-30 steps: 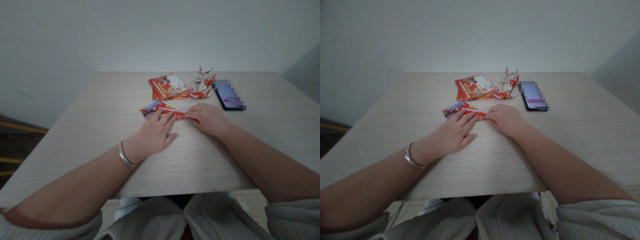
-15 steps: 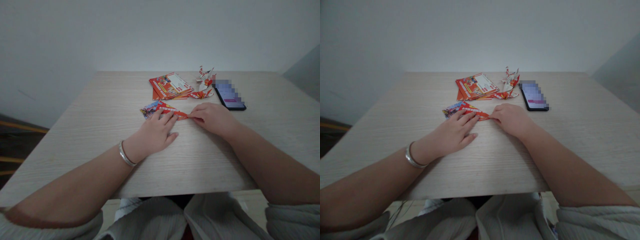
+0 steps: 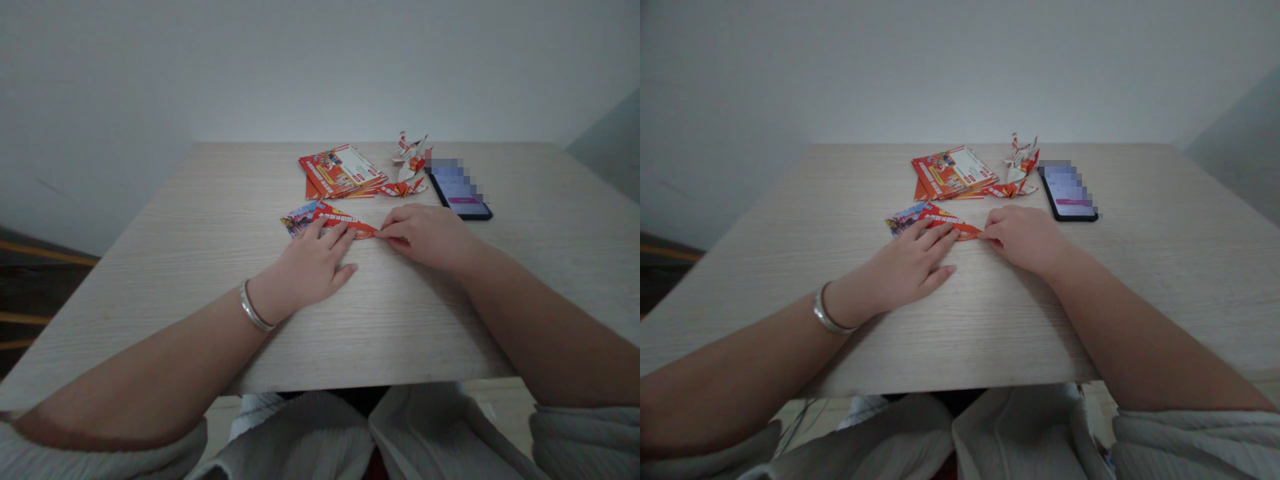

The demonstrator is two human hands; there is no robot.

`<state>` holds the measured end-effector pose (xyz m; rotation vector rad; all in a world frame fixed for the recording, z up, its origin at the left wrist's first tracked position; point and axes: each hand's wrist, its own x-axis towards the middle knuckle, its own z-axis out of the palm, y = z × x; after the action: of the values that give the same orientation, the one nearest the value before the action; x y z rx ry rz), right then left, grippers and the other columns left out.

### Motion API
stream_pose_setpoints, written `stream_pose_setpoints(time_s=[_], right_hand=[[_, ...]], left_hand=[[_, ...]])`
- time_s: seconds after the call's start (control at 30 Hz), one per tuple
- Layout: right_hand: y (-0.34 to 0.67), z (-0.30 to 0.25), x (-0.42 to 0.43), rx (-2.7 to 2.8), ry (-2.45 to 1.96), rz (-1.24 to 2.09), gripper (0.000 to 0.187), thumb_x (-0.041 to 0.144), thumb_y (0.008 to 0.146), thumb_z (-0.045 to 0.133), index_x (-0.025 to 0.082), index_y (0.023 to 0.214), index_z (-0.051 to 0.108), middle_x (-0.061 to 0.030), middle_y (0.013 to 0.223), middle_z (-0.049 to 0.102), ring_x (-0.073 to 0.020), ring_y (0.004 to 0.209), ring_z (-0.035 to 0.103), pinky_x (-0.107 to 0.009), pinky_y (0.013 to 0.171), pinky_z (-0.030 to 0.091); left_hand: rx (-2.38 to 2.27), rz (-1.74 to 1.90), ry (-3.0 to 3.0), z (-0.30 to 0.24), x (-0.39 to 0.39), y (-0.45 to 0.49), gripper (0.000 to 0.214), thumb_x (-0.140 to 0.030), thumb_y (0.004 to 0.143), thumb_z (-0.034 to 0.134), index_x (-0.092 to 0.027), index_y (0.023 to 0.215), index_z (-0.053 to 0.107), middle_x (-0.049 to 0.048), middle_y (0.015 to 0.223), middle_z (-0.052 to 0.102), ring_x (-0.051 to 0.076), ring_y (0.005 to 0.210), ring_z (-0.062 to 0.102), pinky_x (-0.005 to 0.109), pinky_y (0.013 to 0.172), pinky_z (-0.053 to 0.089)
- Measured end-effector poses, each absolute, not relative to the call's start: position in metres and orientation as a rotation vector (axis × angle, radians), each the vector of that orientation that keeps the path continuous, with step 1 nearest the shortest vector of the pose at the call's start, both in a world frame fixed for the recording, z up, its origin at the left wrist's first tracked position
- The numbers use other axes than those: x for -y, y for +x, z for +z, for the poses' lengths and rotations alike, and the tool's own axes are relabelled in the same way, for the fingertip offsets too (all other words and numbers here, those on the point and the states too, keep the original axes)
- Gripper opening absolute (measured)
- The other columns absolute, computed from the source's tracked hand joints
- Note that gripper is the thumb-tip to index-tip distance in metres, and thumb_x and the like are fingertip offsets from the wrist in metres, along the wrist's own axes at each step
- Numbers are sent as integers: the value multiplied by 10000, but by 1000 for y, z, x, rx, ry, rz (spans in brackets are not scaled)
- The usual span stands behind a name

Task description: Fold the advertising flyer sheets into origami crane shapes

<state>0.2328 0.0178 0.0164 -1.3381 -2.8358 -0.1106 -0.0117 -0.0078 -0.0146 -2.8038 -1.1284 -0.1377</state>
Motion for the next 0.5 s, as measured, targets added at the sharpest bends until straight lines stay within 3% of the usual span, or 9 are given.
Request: stream_pose_setpoints(time_s=[0.5], right_hand=[[238, 20, -19, 2804, -1434, -160, 258, 218, 945, 559, 245, 980, 813, -30, 1067, 774, -193, 921, 685, -295, 638, 379]], left_hand=[[1132, -127, -2823, -13, 8, -12, 652, -487, 1038, 369, -23, 1481, 488, 231, 1514, 507, 413, 1397, 443, 574, 1176, 363]])
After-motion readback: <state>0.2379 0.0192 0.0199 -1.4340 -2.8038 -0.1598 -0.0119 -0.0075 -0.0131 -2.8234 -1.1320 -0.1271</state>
